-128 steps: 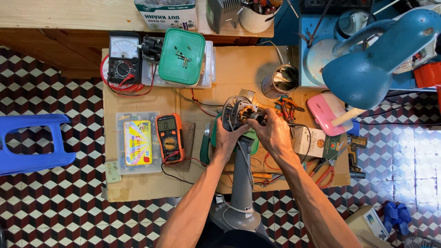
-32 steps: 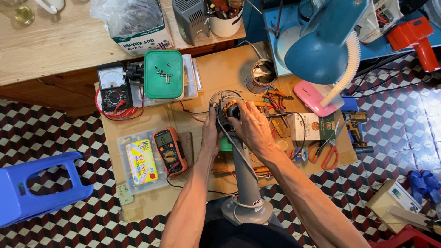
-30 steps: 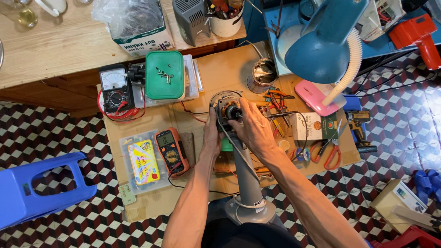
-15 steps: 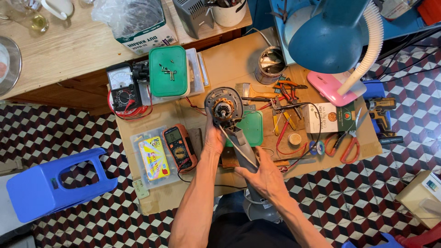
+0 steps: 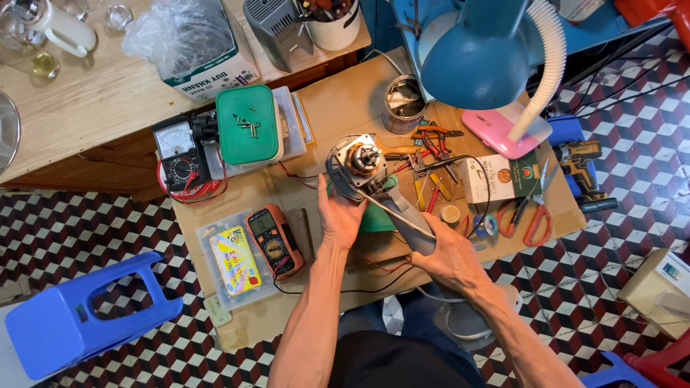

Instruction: The person disassembles a fan motor, removes the rotor, and uses a power drill to tighten screws on the motor housing. They then reassemble the motor components and place the rotor back into the housing.

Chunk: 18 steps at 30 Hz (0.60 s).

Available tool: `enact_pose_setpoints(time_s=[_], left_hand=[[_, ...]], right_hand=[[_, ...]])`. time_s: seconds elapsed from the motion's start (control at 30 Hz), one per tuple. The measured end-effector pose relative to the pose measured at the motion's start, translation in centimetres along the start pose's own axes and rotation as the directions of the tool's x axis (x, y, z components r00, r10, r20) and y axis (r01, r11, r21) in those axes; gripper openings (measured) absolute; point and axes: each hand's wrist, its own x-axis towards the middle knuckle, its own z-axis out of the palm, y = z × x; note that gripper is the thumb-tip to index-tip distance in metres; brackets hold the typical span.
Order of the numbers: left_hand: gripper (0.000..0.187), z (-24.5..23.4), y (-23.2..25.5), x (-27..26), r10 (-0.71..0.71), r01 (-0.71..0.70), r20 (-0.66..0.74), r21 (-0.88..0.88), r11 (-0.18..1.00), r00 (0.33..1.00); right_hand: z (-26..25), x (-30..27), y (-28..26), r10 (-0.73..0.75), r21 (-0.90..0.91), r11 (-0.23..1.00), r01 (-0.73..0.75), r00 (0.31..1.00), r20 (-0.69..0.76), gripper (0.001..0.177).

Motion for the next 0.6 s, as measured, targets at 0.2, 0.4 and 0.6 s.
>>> enact_pose_setpoints(time_s=[0.2, 0.4, 0.6], left_hand=[[0.078, 4.0, -1.7, 0.2, -0.159, 0.161, 0.034, -0.036, 0.986, 0.987], [0.087, 8.1, -2.2, 2.0, -0.196, 0.200, 0.171, -0.006, 0.980, 0.966], [0.086, 8.6, -3.1, 3.5, -0.186, 0.190, 0.087, -0.044, 0.981, 0.979]], right_hand=[[-0.6, -1.3, 1.9, -0.057, -0.087, 0.995, 0.047, 0.992, -0.115, 0.081], [-1.3, -0.6, 3.2, -0.087, -0.148, 0.987, 0.055, 0.972, -0.220, 0.081], [-1.0, 1.2, 3.0, -0.099, -0.154, 0.986, 0.070, 0.978, -0.185, 0.078]])
